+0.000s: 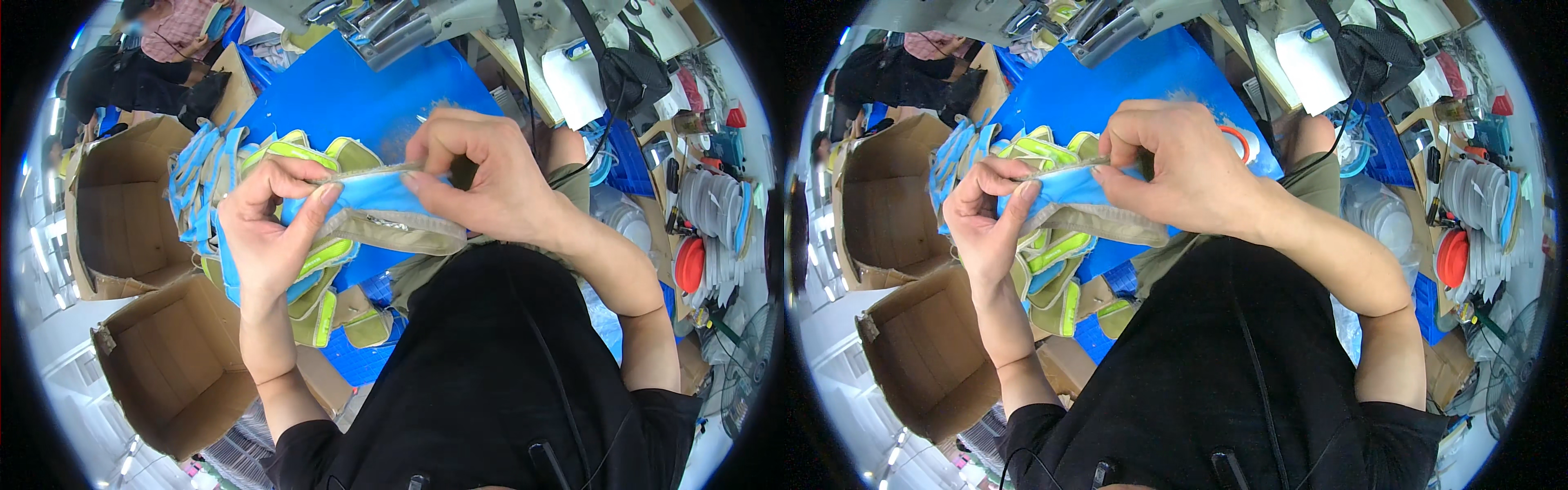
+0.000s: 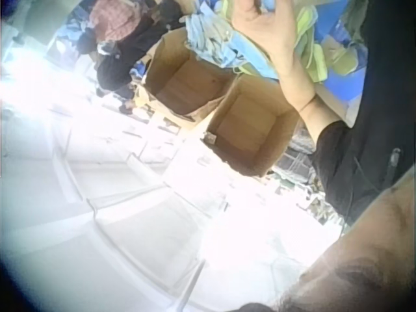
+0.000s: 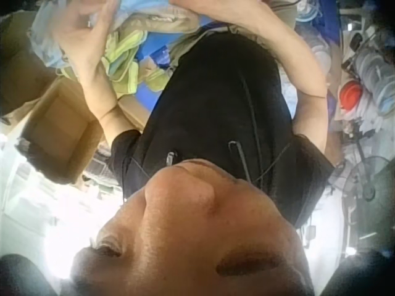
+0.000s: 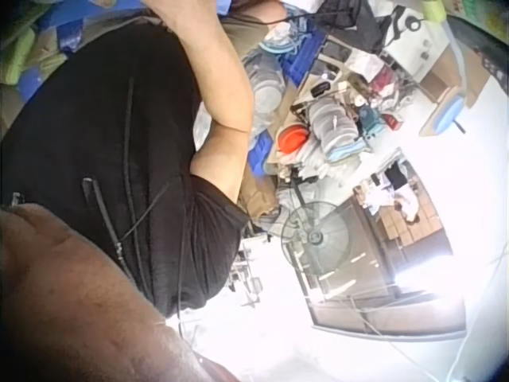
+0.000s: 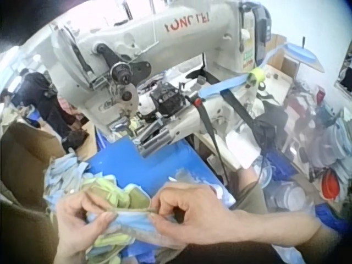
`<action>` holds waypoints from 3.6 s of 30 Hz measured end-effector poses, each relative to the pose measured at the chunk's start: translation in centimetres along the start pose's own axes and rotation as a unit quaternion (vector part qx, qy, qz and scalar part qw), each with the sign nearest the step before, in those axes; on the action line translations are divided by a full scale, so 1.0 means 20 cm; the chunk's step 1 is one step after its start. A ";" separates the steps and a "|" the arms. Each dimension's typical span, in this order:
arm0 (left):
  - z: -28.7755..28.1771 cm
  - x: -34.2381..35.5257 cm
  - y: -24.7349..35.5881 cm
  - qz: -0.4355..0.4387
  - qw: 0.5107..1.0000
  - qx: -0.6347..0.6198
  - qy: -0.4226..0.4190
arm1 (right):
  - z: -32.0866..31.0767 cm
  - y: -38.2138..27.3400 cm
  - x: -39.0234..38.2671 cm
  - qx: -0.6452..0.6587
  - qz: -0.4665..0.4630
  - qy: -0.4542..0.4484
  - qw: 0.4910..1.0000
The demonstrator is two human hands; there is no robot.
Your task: The person sews blue and green fabric pouches using a sewing machine. They align the fabric edges, guide the pouches through the machine, and trim excess threads with scissors. The person repeatedly flips the pouches inside out and inspects the seams before continuing the sewing process.
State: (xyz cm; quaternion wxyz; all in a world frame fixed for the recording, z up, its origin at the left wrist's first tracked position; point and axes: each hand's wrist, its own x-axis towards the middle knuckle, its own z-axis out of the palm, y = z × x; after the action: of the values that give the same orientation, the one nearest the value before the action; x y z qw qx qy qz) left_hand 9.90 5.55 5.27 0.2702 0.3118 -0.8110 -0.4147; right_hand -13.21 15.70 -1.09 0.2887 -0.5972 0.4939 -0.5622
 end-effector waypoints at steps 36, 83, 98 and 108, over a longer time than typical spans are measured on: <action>-0.13 0.61 -0.10 -0.072 0.954 -0.059 -0.284 | -0.01 0.06 0.09 0.422 0.294 -0.091 0.853; 0.35 0.50 -0.25 -0.213 0.886 -0.406 0.070 | 0.00 0.23 0.32 0.437 0.311 0.033 0.843; 0.33 0.55 -0.22 -0.175 0.922 -0.333 0.090 | 0.01 0.33 0.38 0.414 0.233 0.033 0.879; 0.37 0.30 -0.09 -0.221 0.876 -0.417 0.099 | 0.07 0.18 0.06 0.209 0.103 0.121 0.965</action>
State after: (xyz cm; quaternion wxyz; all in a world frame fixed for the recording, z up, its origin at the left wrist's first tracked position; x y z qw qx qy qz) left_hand 1.27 4.09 1.11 0.3555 0.3814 -0.4419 -0.7300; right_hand -12.96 13.17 -4.14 0.4015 -0.3966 0.4553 -0.6887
